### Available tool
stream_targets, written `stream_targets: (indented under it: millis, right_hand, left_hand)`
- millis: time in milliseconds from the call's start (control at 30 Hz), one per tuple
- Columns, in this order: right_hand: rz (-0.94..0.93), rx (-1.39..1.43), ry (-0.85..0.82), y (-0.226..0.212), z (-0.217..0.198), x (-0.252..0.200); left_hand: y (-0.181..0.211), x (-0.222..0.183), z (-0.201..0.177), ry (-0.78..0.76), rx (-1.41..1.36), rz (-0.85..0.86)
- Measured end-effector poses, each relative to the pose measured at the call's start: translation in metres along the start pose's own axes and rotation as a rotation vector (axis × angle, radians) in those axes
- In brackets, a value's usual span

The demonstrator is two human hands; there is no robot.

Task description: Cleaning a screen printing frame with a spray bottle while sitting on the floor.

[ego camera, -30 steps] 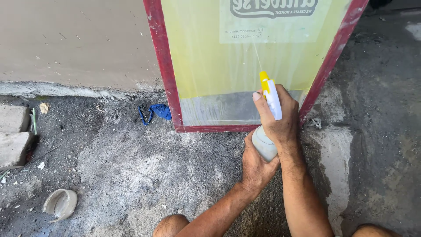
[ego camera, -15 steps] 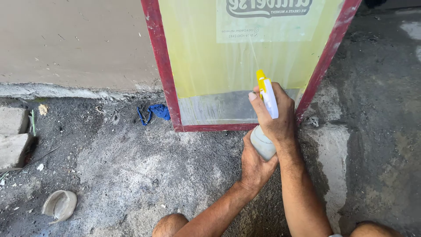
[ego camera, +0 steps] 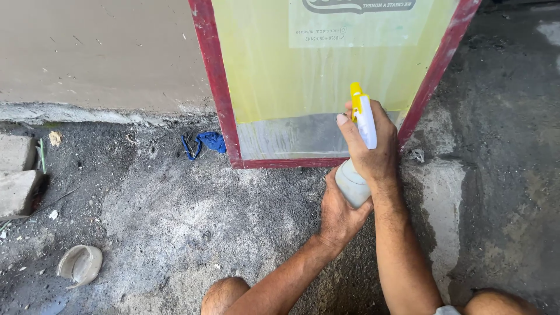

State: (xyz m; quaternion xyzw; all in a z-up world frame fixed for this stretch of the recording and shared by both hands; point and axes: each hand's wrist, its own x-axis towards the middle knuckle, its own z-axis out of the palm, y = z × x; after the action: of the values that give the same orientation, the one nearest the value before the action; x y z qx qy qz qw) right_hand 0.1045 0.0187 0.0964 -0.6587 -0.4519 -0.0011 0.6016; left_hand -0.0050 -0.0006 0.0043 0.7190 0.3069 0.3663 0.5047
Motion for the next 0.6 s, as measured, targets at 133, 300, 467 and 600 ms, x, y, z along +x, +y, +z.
stream_targets:
  millis: [133, 300, 467, 600]
  right_hand:
    - [0.074, -0.022, -0.052, -0.0026, 0.0028, -0.002]
    - [-0.012, 0.043, -0.076, -0.006, 0.0029, -0.002]
    - [0.055, -0.01, -0.012, 0.0002, 0.0051, -0.0021]
    - [-0.008, 0.04, -0.035, -0.0029, 0.0044, -0.0021]
  left_hand:
    - [-0.0011, -0.0025, 0.0037, 0.035, -0.014, -0.025]
    - [-0.0025, -0.0052, 0.0018, 0.057, -0.015, -0.027]
    - [-0.0023, -0.0029, 0.0001, 0.042, 0.004, -0.014]
    - [-0.0011, -0.0044, 0.0006, 0.04, -0.018, -0.007]
